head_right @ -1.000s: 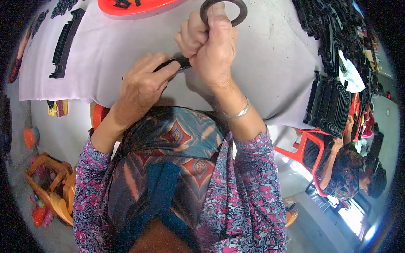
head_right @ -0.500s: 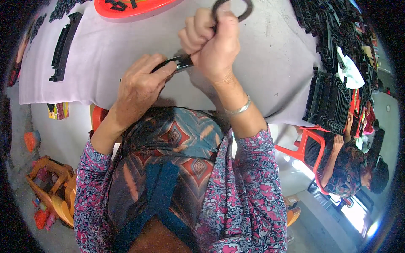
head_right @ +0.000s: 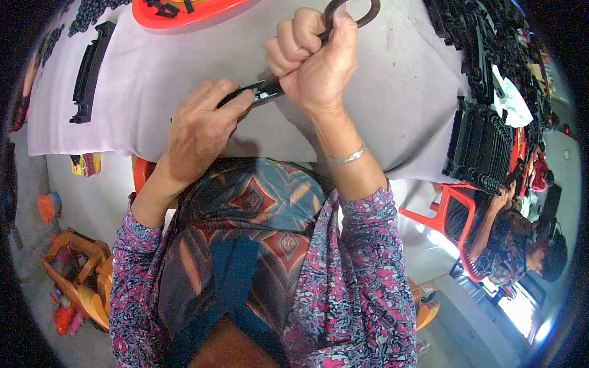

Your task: The person assembles levels by inserting vials and plastic pieces into plastic frames by hand, then uses a metal tool to push and secure the components in place.

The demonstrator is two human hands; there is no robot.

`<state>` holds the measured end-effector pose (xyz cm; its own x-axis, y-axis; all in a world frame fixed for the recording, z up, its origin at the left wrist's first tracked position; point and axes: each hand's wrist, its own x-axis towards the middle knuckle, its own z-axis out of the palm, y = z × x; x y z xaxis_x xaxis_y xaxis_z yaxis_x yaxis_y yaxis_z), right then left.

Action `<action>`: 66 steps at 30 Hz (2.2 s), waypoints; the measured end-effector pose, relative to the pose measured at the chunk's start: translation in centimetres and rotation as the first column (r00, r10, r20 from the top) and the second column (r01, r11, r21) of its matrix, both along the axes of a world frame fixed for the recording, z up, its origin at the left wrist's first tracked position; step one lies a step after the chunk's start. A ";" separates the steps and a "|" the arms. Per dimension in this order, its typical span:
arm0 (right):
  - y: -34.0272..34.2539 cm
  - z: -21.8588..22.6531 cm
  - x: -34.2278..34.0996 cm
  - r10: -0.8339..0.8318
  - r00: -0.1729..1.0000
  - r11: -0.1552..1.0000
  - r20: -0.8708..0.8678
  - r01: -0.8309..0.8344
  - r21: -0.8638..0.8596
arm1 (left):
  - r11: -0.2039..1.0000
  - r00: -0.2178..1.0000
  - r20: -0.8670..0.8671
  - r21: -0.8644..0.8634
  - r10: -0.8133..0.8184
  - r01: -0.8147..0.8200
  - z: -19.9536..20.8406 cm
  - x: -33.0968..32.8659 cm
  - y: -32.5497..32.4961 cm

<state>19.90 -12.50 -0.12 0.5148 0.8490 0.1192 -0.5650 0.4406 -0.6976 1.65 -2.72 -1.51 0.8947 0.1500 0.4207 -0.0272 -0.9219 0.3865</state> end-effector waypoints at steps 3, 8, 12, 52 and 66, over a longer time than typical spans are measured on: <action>0.0 -0.2 -0.2 -0.005 1.000 1.000 0.009 0.005 -0.013 | 1.000 1.000 0.000 0.007 0.000 0.000 -0.1 0.0 0.0; 0.0 -0.4 0.0 0.015 1.000 1.000 0.015 -0.015 0.008 | 1.000 1.000 0.000 0.012 -0.001 0.001 -0.1 0.0 -0.2; -0.1 -0.7 0.1 0.007 1.000 1.000 0.017 -0.006 -0.009 | 1.000 1.000 0.006 0.004 0.005 -0.005 -0.2 0.1 -0.3; 0.6 -0.4 -0.9 -0.177 0.984 0.982 -0.020 0.175 -0.074 | 1.000 0.999 0.052 0.014 0.003 -0.003 -0.5 0.1 -0.3; 0.7 0.1 -1.3 -0.193 0.980 0.980 -0.048 0.191 -0.050 | 1.000 1.000 0.028 -0.001 0.006 -0.006 -0.4 0.1 -0.2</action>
